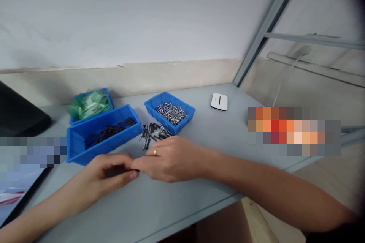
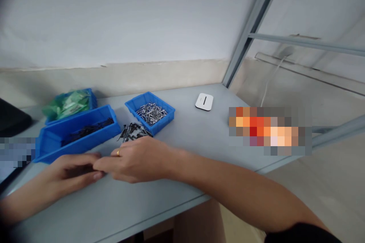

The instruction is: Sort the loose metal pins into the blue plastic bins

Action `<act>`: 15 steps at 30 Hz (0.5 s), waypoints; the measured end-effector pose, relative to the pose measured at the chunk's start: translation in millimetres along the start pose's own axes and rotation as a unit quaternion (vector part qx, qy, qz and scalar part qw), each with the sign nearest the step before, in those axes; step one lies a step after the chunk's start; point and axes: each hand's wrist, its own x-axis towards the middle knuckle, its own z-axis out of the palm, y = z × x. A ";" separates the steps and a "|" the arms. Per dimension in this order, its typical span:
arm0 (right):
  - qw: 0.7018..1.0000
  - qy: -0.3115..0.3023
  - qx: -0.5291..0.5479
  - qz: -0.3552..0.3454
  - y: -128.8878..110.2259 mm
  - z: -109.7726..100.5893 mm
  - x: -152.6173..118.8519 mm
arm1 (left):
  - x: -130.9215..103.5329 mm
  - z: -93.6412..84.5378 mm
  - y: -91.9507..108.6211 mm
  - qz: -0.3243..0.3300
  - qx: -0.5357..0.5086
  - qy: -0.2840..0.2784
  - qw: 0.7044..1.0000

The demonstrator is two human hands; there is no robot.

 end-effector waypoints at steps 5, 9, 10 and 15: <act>1.000 0.000 0.006 -0.018 -0.5 -2.8 1.3 | -0.5 4.0 -6.1 0.024 -0.008 -0.015 1.000; 1.000 0.025 0.000 -0.018 -0.9 -4.4 2.6 | 0.9 8.3 -16.7 0.034 -0.056 0.022 0.998; 0.999 0.031 -0.005 -0.014 -1.0 -3.9 3.0 | 1.4 8.9 -18.3 0.034 -0.068 0.029 0.997; 0.994 0.109 -0.032 -0.005 -1.1 1.1 5.0 | 1.9 7.3 -14.5 0.034 -0.082 0.076 0.993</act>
